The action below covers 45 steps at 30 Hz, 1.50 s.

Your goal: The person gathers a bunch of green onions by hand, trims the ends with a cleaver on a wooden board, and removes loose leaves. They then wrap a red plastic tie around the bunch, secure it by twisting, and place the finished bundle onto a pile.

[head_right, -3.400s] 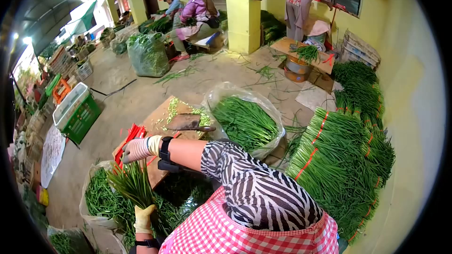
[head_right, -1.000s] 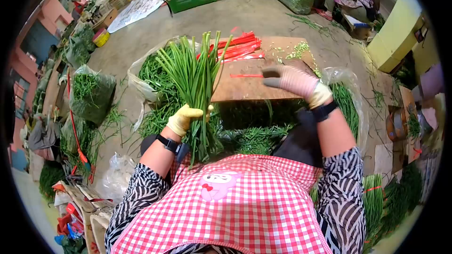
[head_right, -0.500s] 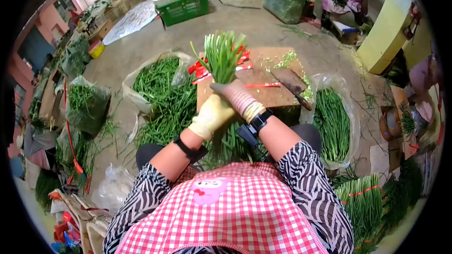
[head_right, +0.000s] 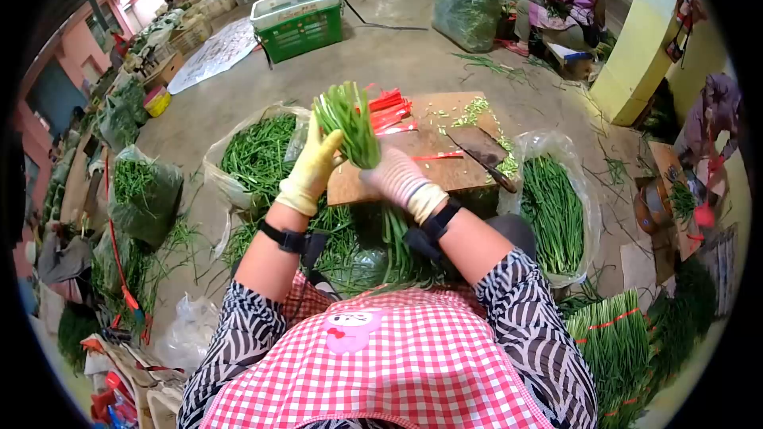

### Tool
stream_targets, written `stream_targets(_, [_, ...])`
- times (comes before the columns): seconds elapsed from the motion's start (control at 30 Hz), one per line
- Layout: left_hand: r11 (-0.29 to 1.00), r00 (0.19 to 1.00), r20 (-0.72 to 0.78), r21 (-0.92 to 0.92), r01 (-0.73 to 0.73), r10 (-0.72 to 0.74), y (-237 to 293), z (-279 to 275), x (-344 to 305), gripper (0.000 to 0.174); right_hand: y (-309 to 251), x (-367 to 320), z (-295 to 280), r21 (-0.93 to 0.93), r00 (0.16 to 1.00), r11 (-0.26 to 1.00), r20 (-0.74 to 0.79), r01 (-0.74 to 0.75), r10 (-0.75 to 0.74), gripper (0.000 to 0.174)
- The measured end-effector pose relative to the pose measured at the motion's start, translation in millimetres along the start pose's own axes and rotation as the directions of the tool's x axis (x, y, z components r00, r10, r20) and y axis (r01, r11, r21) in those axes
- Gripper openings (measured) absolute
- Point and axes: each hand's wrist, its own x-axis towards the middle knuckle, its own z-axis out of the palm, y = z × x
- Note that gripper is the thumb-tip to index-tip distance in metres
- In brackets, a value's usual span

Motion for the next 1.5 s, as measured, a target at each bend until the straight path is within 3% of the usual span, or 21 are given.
stream_targets(0.1, [0.985, 0.993, -0.073, 0.152, -0.076, 0.088, -7.4, 11.2, 9.1, 0.095, -5.2, -0.8, 21.8, -0.050, 0.994, 0.997, -0.092, 0.050, -0.055, 0.087])
stream_targets(0.17, [0.968, 0.993, -0.121, 0.251, 0.026, 0.005, -4.5, 10.9, 8.6, 0.085, -16.6, -10.0, 24.4, -0.259, 0.986, 0.954, -0.095, -0.155, 0.134, 0.092])
stream_targets(0.2, [0.979, 0.992, -0.124, 0.201, 0.019, 0.006, -5.5, 10.1, 10.2, 0.070, -23.1, -15.1, 20.7, -0.345, 0.989, 0.928, -0.093, -0.143, 0.118, 0.090])
stream_targets(0.3, [0.997, 0.964, -0.256, -0.023, -0.079, 0.070, -9.3, 2.5, 16.5, 0.056, -29.9, -25.1, 23.7, -0.580, 0.995, 0.811, -0.092, -0.078, 0.030, 0.081])
stream_targets(0.37, [0.972, 0.967, -0.254, -0.230, -0.049, -0.012, -15.3, -12.2, 19.6, 0.035, -23.3, -27.4, 31.9, -0.710, 0.992, 0.704, -0.096, -0.007, -0.087, 0.071])
stream_targets(0.43, [0.887, 0.986, -0.131, -0.460, 0.033, -0.105, -13.1, -21.9, 14.3, 0.035, -37.9, -40.1, 24.7, -0.669, 0.991, 0.743, -0.074, 0.032, -0.110, 0.048])
stream_targets(0.6, [0.786, 0.997, 0.061, -0.613, 0.076, -0.049, -19.2, -15.3, -6.1, 0.054, -55.0, -75.7, -5.3, -0.646, 0.979, 0.741, 0.052, 0.182, -0.195, 0.092])
stream_targets(0.7, [0.735, 0.991, 0.130, -0.674, 0.078, 0.014, -8.4, 15.5, -19.8, 0.060, -60.3, -86.4, -16.2, -0.659, 0.989, 0.738, 0.114, 0.145, -0.093, 0.071])
stream_targets(0.73, [0.759, 0.997, 0.082, -0.649, 0.051, 0.003, -17.3, 13.3, -23.0, 0.063, -69.7, -93.0, -26.1, -0.642, 0.978, 0.744, 0.197, 0.185, -0.074, 0.043])
stream_targets(0.77, [0.777, 0.998, 0.066, -0.627, 0.051, -0.012, -26.1, 6.0, -22.8, 0.065, -66.4, -95.0, -24.1, -0.604, 0.981, 0.781, 0.184, 0.159, -0.057, 0.031])
stream_targets(0.83, [0.835, 0.992, 0.119, -0.550, 0.039, 0.031, -31.4, 5.6, -23.7, 0.066, -62.9, -105.0, -29.8, -0.531, 0.971, 0.832, 0.237, 0.161, -0.037, 0.041])
stream_targets(0.93, [0.813, 0.993, 0.073, -0.570, 0.121, -0.097, -72.6, -9.0, -24.7, 0.035, -38.0, -106.5, -34.0, -0.413, 0.952, 0.888, 0.295, 0.201, -0.079, 0.048])
stream_targets(1.03, [0.816, 0.973, 0.024, -0.541, 0.206, -0.230, -84.3, -14.9, -25.5, 0.033, -53.4, -71.1, -71.6, -0.450, 0.953, 0.861, 0.281, 0.237, -0.115, 0.051])
stream_targets(1.1, [0.747, 0.893, 0.283, -0.490, 0.449, -0.351, -77.0, -18.0, -25.2, 0.032, -75.2, -32.7, -95.0, -0.387, 0.945, 0.907, 0.325, 0.168, -0.036, 0.057])
stream_targets(1.13, [0.713, 0.911, 0.322, -0.573, 0.404, -0.258, -69.0, 1.8, -24.6, 0.036, -74.0, -1.8, -94.2, -0.269, 0.937, 0.933, 0.317, 0.238, -0.147, 0.062])
stream_targets(1.17, [0.792, 0.947, 0.274, -0.535, 0.295, -0.167, -75.9, 1.2, -18.8, 0.042, -70.1, 27.8, -87.6, -0.149, 0.918, 0.938, 0.298, 0.314, -0.260, 0.066])
stream_targets(1.23, [0.822, 0.945, 0.217, -0.469, 0.322, -0.247, -74.6, -0.1, -16.2, 0.045, -63.2, 60.8, -70.1, -0.083, 0.896, 0.914, 0.249, 0.397, -0.367, 0.071])
stream_targets(1.27, [0.779, 0.929, 0.198, -0.506, 0.369, -0.312, -71.8, 6.0, -15.2, 0.044, -70.8, 72.1, -63.9, -0.264, 0.858, 0.899, 0.476, 0.350, -0.195, 0.068])
stream_targets(1.3, [0.785, 0.904, 0.234, -0.448, 0.427, -0.359, -63.2, 5.8, -14.8, 0.042, -69.0, 61.2, -60.4, -0.301, 0.790, 0.873, 0.597, 0.384, -0.142, 0.072])
stream_targets(1.4, [0.903, 0.950, 0.095, -0.295, 0.312, -0.297, -97.3, -22.0, -12.7, 0.044, -50.0, 56.2, -54.4, -0.297, 0.779, 0.856, 0.602, 0.424, -0.177, 0.072])
stream_targets(1.5, [0.893, 0.934, 0.076, -0.275, 0.356, -0.349, -87.5, -10.8, -23.4, 0.037, -31.9, 55.3, -34.7, -0.278, 0.747, 0.829, 0.625, 0.485, -0.227, 0.073])
